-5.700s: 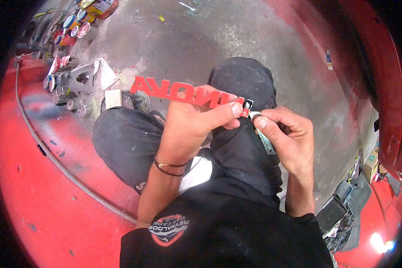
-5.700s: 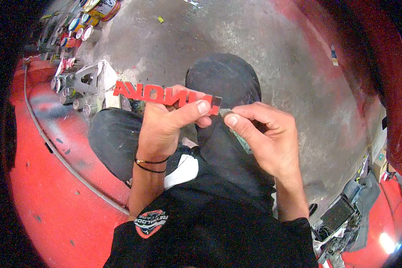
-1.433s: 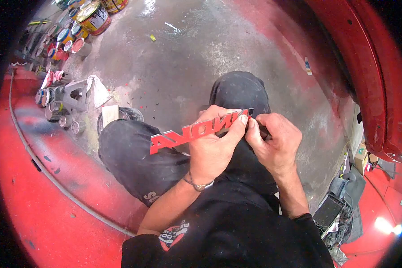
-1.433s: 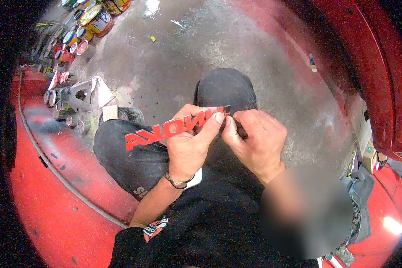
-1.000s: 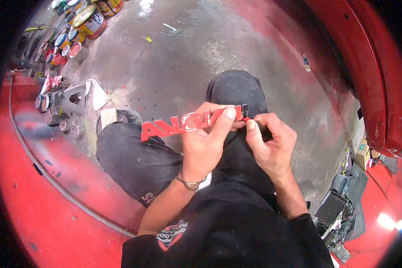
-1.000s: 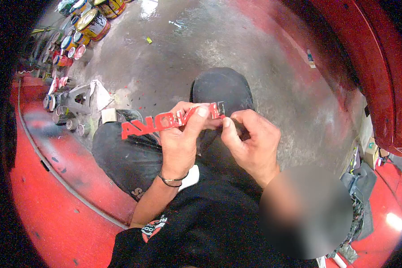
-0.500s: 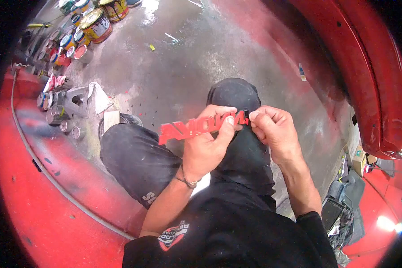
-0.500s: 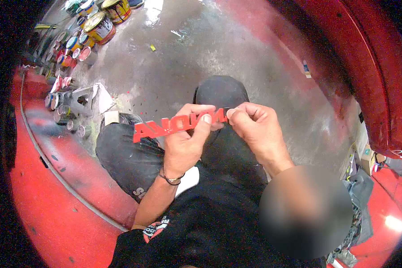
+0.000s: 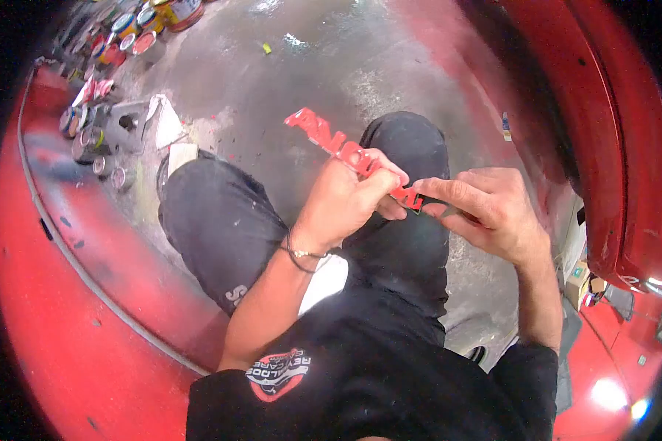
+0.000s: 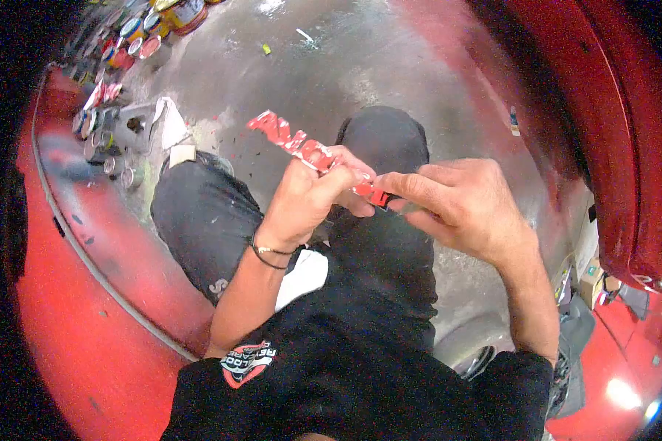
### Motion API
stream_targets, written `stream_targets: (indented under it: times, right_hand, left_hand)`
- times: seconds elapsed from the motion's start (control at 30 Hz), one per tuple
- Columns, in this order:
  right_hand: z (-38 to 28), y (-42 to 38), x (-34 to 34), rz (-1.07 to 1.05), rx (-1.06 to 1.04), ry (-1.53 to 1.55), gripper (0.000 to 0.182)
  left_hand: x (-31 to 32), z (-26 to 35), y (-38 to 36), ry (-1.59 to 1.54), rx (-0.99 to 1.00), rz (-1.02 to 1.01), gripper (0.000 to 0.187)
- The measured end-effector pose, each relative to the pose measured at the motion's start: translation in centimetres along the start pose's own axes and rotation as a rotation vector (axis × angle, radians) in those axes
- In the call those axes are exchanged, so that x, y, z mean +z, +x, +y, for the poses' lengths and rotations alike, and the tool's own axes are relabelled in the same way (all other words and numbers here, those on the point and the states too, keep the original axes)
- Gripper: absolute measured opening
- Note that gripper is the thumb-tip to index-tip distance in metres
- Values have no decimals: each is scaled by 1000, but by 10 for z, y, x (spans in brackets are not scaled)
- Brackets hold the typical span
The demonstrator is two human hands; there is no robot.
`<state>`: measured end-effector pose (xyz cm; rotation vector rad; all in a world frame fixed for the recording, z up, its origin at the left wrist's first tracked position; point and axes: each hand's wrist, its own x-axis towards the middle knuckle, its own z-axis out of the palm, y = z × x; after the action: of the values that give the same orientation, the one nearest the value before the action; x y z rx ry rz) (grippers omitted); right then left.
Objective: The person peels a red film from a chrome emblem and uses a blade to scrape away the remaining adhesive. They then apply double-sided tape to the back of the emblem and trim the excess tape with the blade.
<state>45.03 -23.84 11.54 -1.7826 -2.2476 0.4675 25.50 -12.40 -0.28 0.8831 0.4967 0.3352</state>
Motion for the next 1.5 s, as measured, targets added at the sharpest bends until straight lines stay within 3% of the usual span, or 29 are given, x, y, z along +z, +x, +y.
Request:
stream_targets:
  times: [0.1, 0.2, 0.4, 0.5, 0.6, 0.8, 0.97, 1.2, 1.3, 1.4, 1.5]
  right_hand:
    - [-2, 10, -12, -118, -98, -89, 44]
    - [1, 10, -5, -94, -183, -116, 37]
    - [3, 5, 6, -62, -120, 42, 24]
    - [-6, 0, 10, -74, 290, 341, 12]
    - [3, -4, 15, -36, 529, 668, 8]
    - [22, -11, 24, 225, 751, 1019, 13]
    - [61, -11, 6, 475, 774, 1193, 13]
    - [100, -10, -4, 504, 815, 1045, 42]
    - [93, -7, 7, 511, 917, 847, 40]
    - [93, -10, 23, 253, 977, 602, 32]
    - [43, -1, 43, 421, 849, 800, 26]
  left_hand:
    - [-2, 1, 2, -38, -31, -25, 19]
    - [-4, 3, 3, -10, -29, -26, 20]
    - [-1, 14, 5, 177, -24, -74, 19]
    - [1, 13, 6, 191, 64, -131, 20]
    - [-1, 11, 7, 132, 57, -177, 20]
    - [2, 12, 5, 66, 47, -233, 20]
    - [5, 16, 1, 5, 50, -171, 21]
    - [2, 6, -3, -116, 111, -5, 24]
    - [4, 7, -4, -180, 124, 79, 24]
    - [5, 7, -5, -163, 179, 158, 24]
    - [1, 2, -12, -158, 248, 256, 26]
